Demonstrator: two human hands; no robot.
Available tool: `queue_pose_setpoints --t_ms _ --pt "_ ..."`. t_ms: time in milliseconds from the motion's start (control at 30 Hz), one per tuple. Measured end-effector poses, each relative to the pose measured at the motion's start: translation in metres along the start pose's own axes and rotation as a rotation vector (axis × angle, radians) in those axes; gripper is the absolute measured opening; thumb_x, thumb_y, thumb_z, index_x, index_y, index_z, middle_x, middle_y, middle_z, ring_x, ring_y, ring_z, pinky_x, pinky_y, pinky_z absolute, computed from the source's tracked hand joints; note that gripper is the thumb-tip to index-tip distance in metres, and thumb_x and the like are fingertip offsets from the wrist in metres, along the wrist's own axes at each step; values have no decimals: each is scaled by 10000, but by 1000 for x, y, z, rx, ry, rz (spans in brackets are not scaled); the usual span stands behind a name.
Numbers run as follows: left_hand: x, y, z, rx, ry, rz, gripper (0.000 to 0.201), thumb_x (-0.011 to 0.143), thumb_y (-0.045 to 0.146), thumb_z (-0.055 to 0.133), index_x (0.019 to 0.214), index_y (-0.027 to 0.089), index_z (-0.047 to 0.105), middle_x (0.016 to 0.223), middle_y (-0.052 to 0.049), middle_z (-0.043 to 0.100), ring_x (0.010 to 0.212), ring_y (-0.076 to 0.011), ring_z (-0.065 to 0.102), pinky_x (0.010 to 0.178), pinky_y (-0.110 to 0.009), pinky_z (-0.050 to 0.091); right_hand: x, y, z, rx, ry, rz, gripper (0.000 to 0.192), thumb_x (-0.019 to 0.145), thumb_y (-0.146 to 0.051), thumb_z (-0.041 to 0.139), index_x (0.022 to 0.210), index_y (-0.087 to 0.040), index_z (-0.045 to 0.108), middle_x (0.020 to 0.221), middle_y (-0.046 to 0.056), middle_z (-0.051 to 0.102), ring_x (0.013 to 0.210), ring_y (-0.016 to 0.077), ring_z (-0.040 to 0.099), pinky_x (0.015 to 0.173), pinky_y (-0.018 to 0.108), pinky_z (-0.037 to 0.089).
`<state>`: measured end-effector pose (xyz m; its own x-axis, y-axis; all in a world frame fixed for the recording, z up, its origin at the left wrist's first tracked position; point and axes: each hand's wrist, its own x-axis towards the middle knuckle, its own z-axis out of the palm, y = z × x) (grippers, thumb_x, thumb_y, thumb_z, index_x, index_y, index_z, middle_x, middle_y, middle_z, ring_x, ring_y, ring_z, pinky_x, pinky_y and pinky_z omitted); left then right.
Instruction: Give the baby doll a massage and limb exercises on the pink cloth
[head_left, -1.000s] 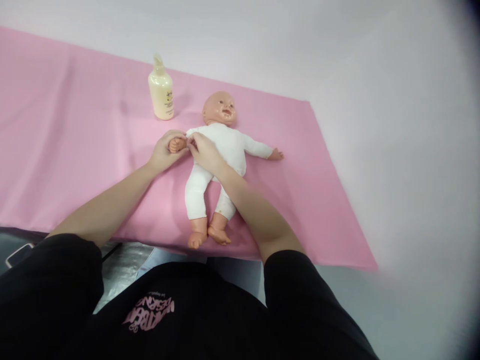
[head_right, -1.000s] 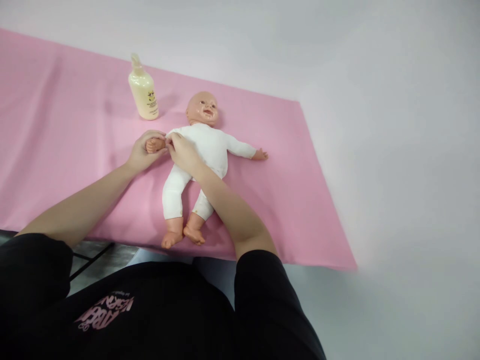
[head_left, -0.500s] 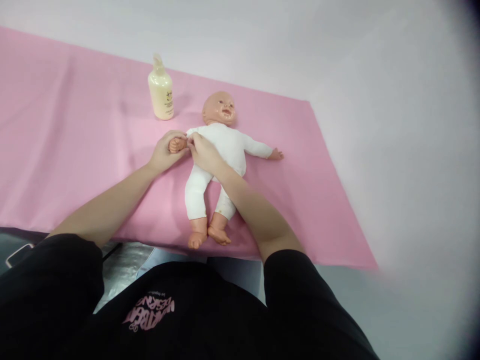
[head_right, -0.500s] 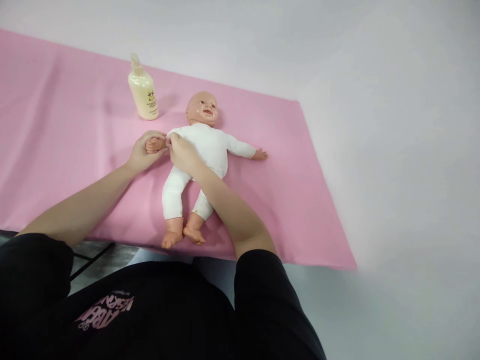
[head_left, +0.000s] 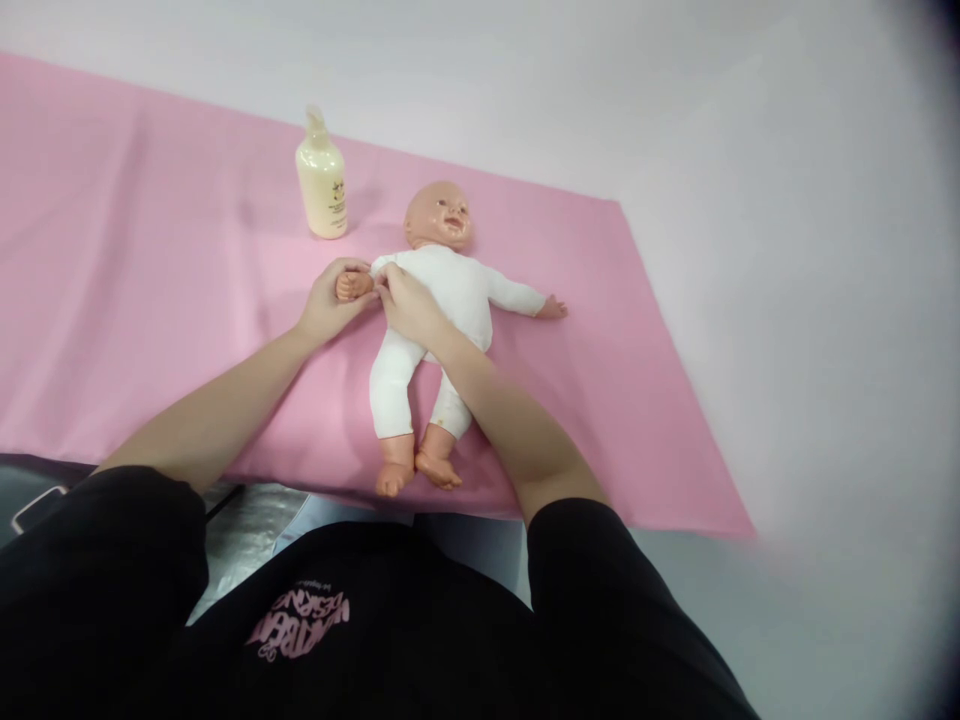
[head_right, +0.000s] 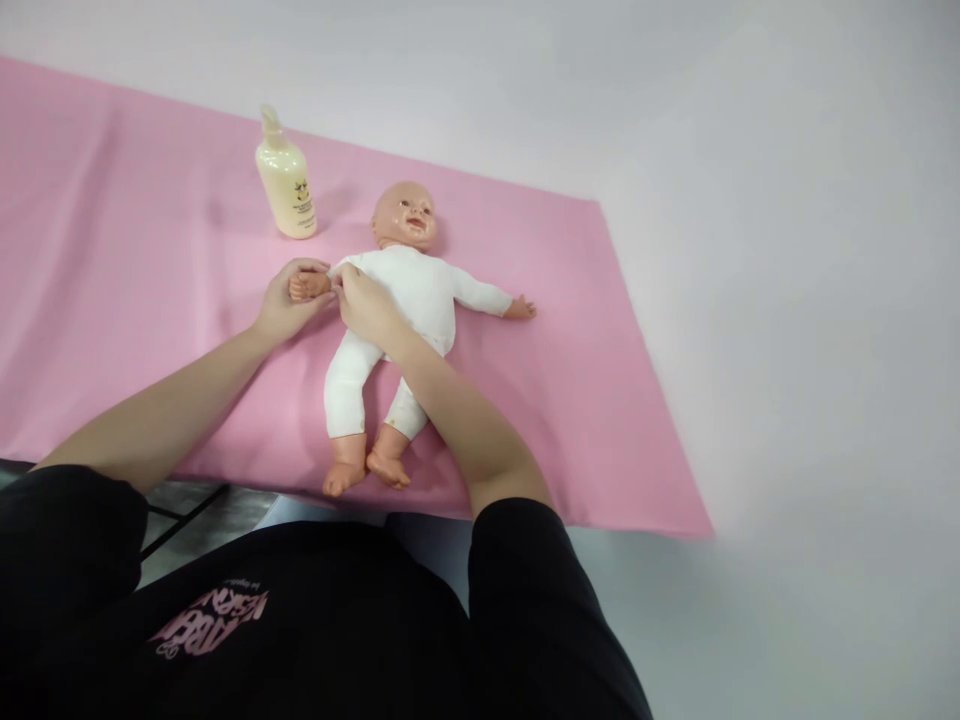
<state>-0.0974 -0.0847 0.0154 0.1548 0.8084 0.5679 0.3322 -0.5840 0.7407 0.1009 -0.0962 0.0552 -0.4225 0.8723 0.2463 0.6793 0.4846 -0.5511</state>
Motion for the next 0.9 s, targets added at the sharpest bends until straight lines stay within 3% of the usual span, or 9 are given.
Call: queue_pose_setpoints --t_ms 467,900 --pt "-1 5 -2 52 8 -6 381 806 286 854 1160 240 720 1197 -62 790 1142 -292 765 1091 -493 629 -2 -7 -3 11 -2 39 179 1129 -166 416 1214 -203 569 1293 162 745 1148 273 673 1051 399 503" --pt "0 4 -1 62 23 8 390 781 372 891 1122 258 738 1139 -46 809 1091 -285 762 1044 -477 642 -4 -8 -4 8 28 61 153 1125 -148 432 1178 -223 554 1268 126 745 1125 259 679 1024 390 533"
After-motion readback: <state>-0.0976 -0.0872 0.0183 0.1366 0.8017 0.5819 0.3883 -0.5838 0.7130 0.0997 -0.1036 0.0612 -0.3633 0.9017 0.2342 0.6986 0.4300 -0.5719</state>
